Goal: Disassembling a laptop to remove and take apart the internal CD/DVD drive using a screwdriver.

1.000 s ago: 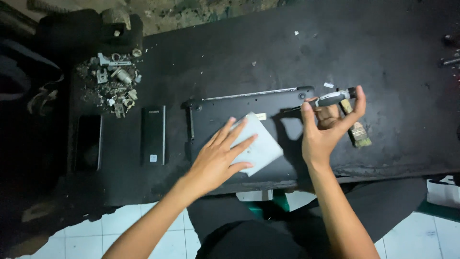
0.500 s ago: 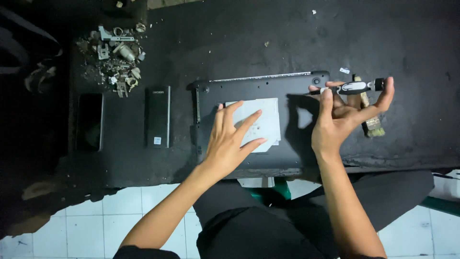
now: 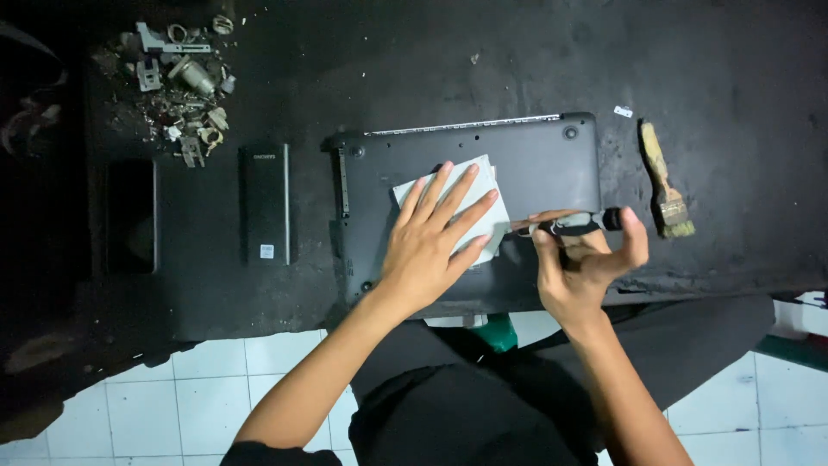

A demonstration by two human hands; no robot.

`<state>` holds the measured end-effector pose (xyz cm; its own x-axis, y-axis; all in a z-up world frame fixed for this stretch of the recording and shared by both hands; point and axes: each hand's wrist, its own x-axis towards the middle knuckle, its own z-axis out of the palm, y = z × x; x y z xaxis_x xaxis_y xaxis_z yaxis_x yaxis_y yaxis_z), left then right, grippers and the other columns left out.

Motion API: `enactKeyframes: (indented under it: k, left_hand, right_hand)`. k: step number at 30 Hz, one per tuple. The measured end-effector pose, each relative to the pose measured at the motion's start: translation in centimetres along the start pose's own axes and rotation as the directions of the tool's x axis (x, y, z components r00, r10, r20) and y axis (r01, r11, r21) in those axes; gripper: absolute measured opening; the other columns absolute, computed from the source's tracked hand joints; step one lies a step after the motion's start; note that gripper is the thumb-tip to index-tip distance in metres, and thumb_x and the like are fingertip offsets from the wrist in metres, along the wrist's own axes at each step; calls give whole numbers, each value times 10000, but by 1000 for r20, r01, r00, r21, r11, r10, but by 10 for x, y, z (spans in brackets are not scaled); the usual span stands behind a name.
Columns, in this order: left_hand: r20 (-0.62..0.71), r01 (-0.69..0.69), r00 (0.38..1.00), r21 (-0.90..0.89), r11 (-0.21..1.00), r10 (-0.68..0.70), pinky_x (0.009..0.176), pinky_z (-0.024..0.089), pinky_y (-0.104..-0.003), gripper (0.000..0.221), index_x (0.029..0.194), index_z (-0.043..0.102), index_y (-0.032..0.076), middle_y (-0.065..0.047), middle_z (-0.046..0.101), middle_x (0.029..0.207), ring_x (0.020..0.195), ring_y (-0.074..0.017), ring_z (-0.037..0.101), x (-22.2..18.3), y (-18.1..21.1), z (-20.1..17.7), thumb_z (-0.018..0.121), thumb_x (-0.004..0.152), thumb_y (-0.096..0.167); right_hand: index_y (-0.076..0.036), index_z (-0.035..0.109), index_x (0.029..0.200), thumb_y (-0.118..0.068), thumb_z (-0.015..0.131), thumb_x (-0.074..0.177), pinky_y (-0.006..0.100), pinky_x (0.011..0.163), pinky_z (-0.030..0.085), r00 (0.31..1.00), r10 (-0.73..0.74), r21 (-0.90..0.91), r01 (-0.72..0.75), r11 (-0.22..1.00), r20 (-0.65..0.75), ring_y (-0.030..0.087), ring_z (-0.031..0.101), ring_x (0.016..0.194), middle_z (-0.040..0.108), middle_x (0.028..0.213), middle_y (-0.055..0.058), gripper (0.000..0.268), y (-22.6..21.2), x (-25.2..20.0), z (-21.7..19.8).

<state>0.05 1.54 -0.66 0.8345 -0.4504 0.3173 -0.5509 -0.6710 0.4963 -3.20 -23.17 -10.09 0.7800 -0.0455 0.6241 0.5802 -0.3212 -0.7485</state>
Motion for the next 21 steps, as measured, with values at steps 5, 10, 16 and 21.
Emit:
enactKeyframes:
  k: [5, 10, 16, 21]
  left_hand:
    - [8, 20, 1000, 6, 1000, -20, 1270, 194, -563, 517, 1525, 538, 258, -98, 404, 1656, 1568, -363, 295, 1, 0, 2, 635, 1029, 364]
    - [1, 17, 1000, 7, 1000, -17, 1266, 197, -562, 514, 1525, 540, 254, -105, 409, 1652, 1566, -364, 298, 2, 0, 1, 632, 1031, 365]
    - [17, 34, 999, -35, 999, -33, 1263, 189, -573, 507, 1511, 554, 243, -119, 415, 1647, 1563, -374, 302, 2, 0, 1, 622, 1026, 375]
    - [-3, 37, 999, -42, 998, -37, 1271, 193, -563, 494, 1515, 548, 247, -104, 404, 1656, 1568, -363, 303, 2, 1, 0, 555, 1057, 430]
  right_hand:
    - [-44, -15, 1560, 246, 599, 907, 457, 702, 572, 999, -16, 26, 15, 1000, 34, 401, 699, 721, 702, 894, 274, 942, -13, 14, 6]
    - [-35, 5, 1538, 242, 614, 891, 458, 673, 574, 999, -2, 26, 1, 1000, 42, 393, 692, 691, 708, 882, 267, 930, -12, 11, 7]
    - [-86, 19, 1531, 225, 612, 930, 461, 700, 581, 998, 3, -13, -2, 1000, 67, 402, 704, 735, 705, 938, 269, 899, -62, 54, 23]
    - [-166, 351, 1419, 77, 786, 884, 520, 726, 608, 978, -143, -126, 162, 979, 152, 486, 713, 921, 669, 1099, 268, 731, -89, 82, 26]
